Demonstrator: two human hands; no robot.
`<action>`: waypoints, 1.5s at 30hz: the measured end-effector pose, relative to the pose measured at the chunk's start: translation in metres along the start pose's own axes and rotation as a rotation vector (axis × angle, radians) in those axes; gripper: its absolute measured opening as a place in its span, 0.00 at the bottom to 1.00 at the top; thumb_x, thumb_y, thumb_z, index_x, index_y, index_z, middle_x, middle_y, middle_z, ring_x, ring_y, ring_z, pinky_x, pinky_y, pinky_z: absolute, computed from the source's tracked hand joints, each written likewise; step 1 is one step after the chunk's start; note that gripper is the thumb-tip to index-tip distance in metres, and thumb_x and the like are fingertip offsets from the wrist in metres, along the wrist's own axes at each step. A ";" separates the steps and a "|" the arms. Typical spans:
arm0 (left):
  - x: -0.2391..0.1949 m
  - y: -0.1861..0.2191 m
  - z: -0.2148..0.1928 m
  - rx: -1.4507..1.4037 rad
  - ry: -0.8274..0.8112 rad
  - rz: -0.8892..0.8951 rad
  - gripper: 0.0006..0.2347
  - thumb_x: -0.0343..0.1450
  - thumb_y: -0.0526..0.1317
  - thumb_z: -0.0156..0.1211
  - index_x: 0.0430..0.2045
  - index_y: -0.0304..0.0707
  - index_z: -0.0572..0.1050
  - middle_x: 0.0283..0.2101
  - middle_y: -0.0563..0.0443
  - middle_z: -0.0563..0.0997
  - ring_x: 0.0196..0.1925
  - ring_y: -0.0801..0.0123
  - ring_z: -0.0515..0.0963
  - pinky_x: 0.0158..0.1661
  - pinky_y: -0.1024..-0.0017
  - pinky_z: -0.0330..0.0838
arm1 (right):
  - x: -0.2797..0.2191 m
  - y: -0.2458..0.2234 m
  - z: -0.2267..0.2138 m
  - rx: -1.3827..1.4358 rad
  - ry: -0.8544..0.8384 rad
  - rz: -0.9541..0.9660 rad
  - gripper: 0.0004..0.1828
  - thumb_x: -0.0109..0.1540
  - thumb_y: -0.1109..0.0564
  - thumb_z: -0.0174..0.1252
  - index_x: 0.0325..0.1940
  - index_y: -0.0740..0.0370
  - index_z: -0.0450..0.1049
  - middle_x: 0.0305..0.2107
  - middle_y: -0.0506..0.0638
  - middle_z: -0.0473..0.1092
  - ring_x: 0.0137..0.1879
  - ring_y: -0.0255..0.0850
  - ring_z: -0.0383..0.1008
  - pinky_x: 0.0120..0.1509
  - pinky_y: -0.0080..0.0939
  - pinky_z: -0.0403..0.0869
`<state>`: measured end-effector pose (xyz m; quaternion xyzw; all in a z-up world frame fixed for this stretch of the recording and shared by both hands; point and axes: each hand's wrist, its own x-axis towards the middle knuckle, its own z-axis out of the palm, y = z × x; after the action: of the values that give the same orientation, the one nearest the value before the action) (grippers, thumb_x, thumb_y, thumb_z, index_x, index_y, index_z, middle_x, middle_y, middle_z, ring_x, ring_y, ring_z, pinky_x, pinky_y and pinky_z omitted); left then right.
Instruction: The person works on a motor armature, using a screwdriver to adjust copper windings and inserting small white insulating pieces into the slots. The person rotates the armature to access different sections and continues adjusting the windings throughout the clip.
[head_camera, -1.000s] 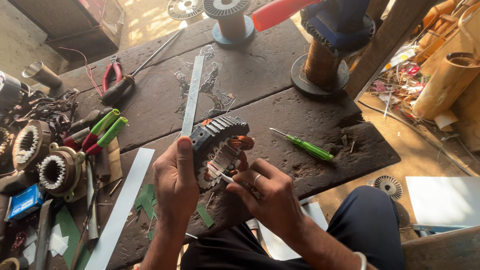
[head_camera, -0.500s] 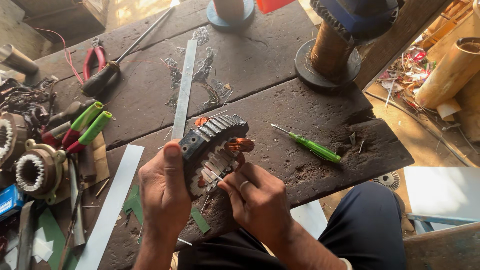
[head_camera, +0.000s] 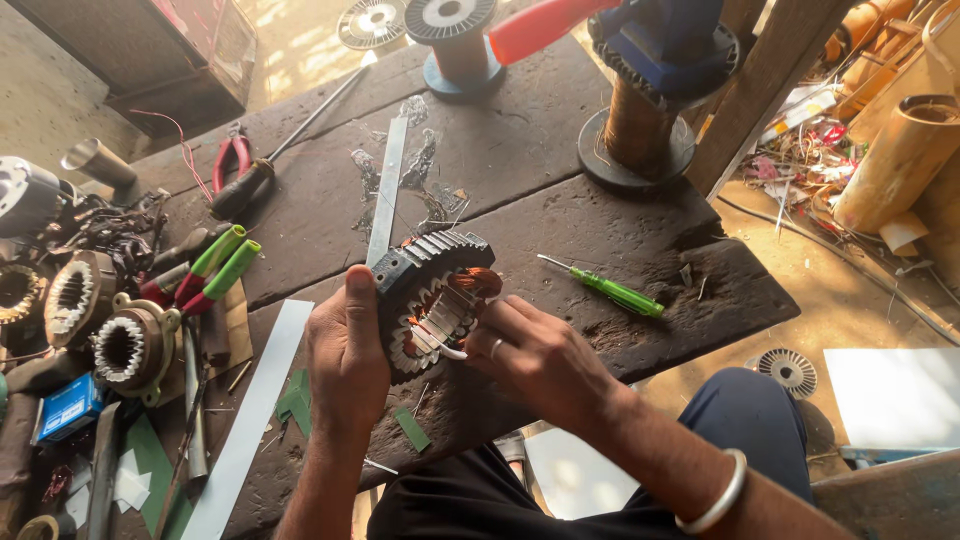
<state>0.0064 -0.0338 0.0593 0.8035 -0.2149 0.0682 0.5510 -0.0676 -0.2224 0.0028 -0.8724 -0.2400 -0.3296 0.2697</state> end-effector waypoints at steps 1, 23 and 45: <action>-0.001 0.000 0.000 0.003 -0.002 -0.022 0.28 0.80 0.56 0.36 0.34 0.28 0.80 0.23 0.53 0.78 0.27 0.77 0.72 0.29 0.74 0.67 | 0.000 0.001 -0.001 -0.005 0.008 -0.038 0.09 0.56 0.61 0.71 0.34 0.66 0.77 0.35 0.52 0.71 0.44 0.44 0.77 0.47 0.43 0.80; -0.003 -0.008 -0.002 0.018 -0.007 -0.002 0.28 0.80 0.56 0.37 0.27 0.28 0.77 0.20 0.53 0.74 0.26 0.75 0.69 0.28 0.70 0.64 | -0.001 0.001 -0.003 0.072 -0.023 -0.033 0.10 0.61 0.55 0.66 0.35 0.65 0.75 0.36 0.53 0.70 0.39 0.44 0.75 0.40 0.43 0.79; -0.004 -0.010 -0.003 0.034 -0.034 -0.104 0.29 0.79 0.59 0.36 0.28 0.31 0.80 0.18 0.56 0.75 0.21 0.78 0.70 0.23 0.74 0.63 | 0.011 -0.035 0.023 0.120 0.144 0.371 0.07 0.57 0.66 0.66 0.33 0.66 0.73 0.31 0.54 0.69 0.37 0.50 0.75 0.41 0.49 0.75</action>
<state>0.0077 -0.0273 0.0507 0.8238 -0.1807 0.0294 0.5364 -0.0712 -0.1796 0.0068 -0.8582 -0.0747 -0.3210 0.3936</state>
